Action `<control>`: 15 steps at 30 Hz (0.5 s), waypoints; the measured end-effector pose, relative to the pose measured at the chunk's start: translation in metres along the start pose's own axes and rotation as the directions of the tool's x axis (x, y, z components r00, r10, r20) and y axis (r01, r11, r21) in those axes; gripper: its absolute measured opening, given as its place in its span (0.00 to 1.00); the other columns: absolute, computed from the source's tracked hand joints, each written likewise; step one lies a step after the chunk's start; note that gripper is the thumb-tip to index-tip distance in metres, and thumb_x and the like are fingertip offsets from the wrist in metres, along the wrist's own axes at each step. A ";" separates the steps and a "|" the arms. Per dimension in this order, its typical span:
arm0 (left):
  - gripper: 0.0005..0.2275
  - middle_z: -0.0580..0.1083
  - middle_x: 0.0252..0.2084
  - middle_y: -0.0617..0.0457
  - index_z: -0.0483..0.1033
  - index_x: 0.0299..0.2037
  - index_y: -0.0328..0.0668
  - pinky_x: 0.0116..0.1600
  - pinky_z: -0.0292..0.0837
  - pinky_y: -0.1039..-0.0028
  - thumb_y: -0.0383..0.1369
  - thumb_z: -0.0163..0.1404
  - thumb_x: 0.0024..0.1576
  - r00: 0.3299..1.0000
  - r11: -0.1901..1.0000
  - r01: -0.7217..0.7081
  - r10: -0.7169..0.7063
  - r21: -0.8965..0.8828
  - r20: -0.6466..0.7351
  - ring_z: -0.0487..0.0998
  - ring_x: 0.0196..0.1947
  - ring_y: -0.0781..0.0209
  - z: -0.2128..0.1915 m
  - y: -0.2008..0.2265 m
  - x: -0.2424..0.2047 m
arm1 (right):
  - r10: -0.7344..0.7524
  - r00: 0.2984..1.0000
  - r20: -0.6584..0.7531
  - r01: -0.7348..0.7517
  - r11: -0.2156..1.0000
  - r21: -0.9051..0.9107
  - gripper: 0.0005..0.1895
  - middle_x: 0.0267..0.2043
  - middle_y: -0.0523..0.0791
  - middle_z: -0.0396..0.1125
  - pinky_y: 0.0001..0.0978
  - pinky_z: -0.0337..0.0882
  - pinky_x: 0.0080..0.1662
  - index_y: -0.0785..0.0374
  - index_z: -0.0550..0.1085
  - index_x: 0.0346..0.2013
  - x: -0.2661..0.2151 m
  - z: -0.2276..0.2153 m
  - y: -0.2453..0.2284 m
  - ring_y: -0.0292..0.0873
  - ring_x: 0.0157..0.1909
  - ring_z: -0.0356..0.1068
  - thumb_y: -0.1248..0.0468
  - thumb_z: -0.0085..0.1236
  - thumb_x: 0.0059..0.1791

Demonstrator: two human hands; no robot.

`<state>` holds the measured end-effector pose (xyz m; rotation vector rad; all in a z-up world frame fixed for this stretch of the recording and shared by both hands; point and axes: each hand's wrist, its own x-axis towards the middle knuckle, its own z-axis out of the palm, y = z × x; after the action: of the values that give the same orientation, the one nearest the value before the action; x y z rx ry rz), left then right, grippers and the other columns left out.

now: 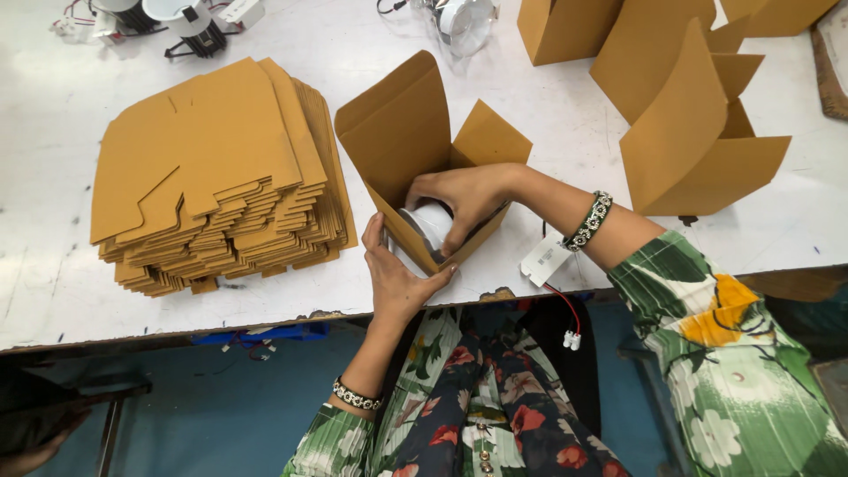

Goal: The person folds flat cardboard pieces into small boxes by hand. They repeatedly pick up a flat piece, fold the sides and flaps to form a box, and place the finished box on the table. Later, they place a packaged electronic component into a box and close it.

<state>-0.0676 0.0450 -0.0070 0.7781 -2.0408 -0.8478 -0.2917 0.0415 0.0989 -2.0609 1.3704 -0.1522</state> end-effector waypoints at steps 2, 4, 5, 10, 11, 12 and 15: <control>0.58 0.50 0.70 0.34 0.38 0.72 0.39 0.74 0.56 0.53 0.40 0.73 0.38 1.000 0.999 0.012 -0.013 -0.043 -0.007 0.55 0.71 0.34 0.001 -0.003 0.000 | 0.032 0.999 -0.029 -0.033 0.998 -0.045 0.49 0.62 0.54 0.64 0.37 0.67 0.62 0.67 0.66 0.61 0.001 0.006 -0.001 0.52 0.64 0.65 0.45 0.70 0.32; 0.58 0.49 0.71 0.34 0.37 0.72 0.40 0.75 0.56 0.53 0.40 0.73 0.38 1.000 0.997 0.013 -0.013 -0.081 -0.003 0.56 0.73 0.34 0.003 -0.005 0.001 | 0.004 0.999 -0.053 -0.005 1.000 -0.017 0.51 0.64 0.54 0.61 0.42 0.63 0.64 0.67 0.62 0.65 -0.002 0.011 -0.004 0.56 0.67 0.60 0.44 0.69 0.35; 0.58 0.49 0.72 0.34 0.37 0.73 0.41 0.76 0.57 0.53 0.40 0.73 0.39 1.000 0.995 0.008 -0.008 -0.097 0.003 0.57 0.73 0.34 0.004 -0.006 0.001 | -0.011 0.998 -0.063 0.011 1.000 -0.004 0.52 0.66 0.55 0.60 0.45 0.61 0.65 0.67 0.60 0.67 -0.003 0.012 -0.007 0.57 0.68 0.58 0.43 0.68 0.37; 0.58 0.48 0.73 0.34 0.35 0.73 0.41 0.76 0.58 0.53 0.38 0.72 0.41 0.999 0.986 -0.032 0.035 -0.165 0.010 0.56 0.75 0.33 0.001 -0.008 0.000 | 0.249 0.960 0.131 -0.224 0.958 -0.179 0.59 0.73 0.49 0.50 0.56 0.55 0.64 0.58 0.48 0.74 -0.001 0.013 -0.021 0.55 0.74 0.49 0.39 0.65 0.37; 0.58 0.47 0.73 0.33 0.35 0.73 0.41 0.76 0.57 0.53 0.38 0.72 0.41 0.999 0.986 -0.046 0.048 -0.163 0.007 0.56 0.75 0.33 0.001 -0.008 0.001 | 0.285 0.947 0.148 -0.252 0.945 -0.206 0.60 0.75 0.48 0.47 0.59 0.53 0.65 0.56 0.45 0.75 -0.003 0.013 -0.022 0.54 0.75 0.46 0.39 0.64 0.37; 0.58 0.47 0.73 0.33 0.35 0.74 0.41 0.77 0.55 0.52 0.38 0.72 0.41 0.998 0.985 -0.057 0.058 -0.162 0.001 0.56 0.75 0.33 0.002 -0.007 0.001 | 0.286 0.947 0.145 -0.253 0.945 -0.209 0.61 0.76 0.48 0.45 0.59 0.52 0.65 0.54 0.44 0.76 -0.004 0.013 -0.022 0.55 0.76 0.45 0.39 0.64 0.38; 0.58 0.49 0.73 0.33 0.35 0.73 0.42 0.76 0.58 0.54 0.38 0.73 0.40 0.999 0.991 -0.046 0.047 -0.129 0.002 0.56 0.75 0.34 0.000 -0.005 -0.003 | 0.226 0.964 0.140 -0.199 0.962 -0.188 0.61 0.78 0.49 0.42 0.58 0.51 0.67 0.54 0.42 0.77 -0.004 0.017 -0.016 0.57 0.76 0.43 0.39 0.64 0.39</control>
<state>-0.0652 0.0441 -0.0126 0.6551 -1.9791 -0.9456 -0.2742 0.0567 0.0958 -1.9964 1.5376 0.2280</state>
